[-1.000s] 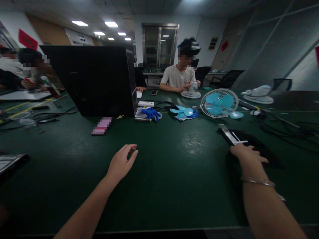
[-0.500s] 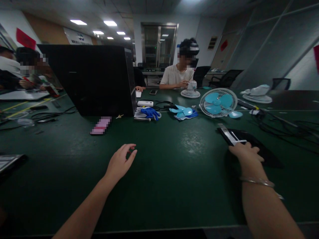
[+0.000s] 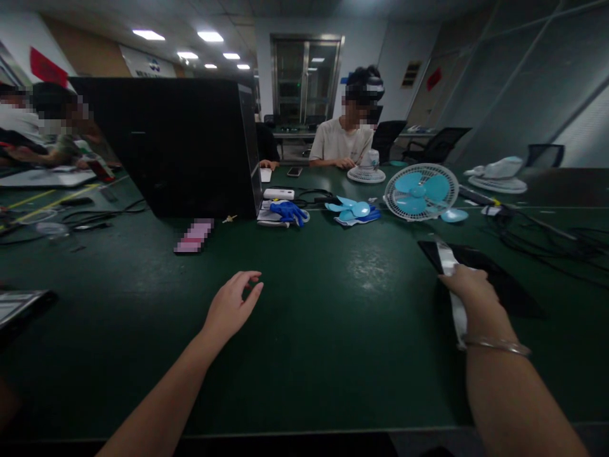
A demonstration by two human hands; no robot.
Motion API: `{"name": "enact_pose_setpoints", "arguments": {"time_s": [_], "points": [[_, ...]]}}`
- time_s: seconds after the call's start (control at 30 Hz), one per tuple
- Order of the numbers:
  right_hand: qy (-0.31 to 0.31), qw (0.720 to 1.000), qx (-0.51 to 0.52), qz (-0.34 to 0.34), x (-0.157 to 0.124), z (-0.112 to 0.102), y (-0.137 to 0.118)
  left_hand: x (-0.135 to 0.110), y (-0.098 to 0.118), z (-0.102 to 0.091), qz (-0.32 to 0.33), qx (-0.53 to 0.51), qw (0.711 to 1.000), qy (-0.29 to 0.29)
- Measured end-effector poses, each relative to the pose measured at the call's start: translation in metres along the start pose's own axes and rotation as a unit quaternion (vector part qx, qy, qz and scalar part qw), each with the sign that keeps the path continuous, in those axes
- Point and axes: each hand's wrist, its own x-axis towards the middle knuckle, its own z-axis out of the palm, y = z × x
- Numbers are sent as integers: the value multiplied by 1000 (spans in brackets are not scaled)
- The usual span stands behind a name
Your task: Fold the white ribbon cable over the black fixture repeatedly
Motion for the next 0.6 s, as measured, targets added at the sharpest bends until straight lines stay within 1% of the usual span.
{"name": "enact_pose_setpoints", "arguments": {"time_s": [0.1, 0.17, 0.27, 0.33, 0.37, 0.4, 0.43, 0.5, 0.53, 0.57, 0.6], "points": [[-19, 999, 36, 9, -10, -10, -10, 0, 1, -1, 5, 0, 1000, 6], [-9, 998, 63, -21, -18, -16, -23, 0, 2, -1, 1, -7, 1000, 5], [10, 986, 115, -118, -34, -22, -50, 1, 0, 0, -13, -50, 999, -6], [2, 968, 150, -201, -48, -24, -70, 1, -2, 2, -17, -102, 995, -17], [-19, 952, 176, -251, -56, -25, -80, 2, -3, 3, -19, -132, 991, -23], [-52, 928, 206, -307, -66, -26, -89, 3, -3, 4, -21, -165, 986, -32], [-96, 892, 244, -369, -77, -28, -97, 4, -4, 5, -25, -203, 978, -41], [-193, 806, 299, -473, -99, -31, -111, 5, -3, 6, -40, -283, 956, -68], [-235, 770, 308, -507, -110, -33, -117, 5, -2, 6, -53, -318, 943, -88], [-269, 744, 305, -529, -120, -34, -122, 5, -1, 6, -67, -343, 930, -114], [-297, 726, 298, -544, -129, -35, -126, 5, -1, 7, -81, -356, 920, -145]]}}
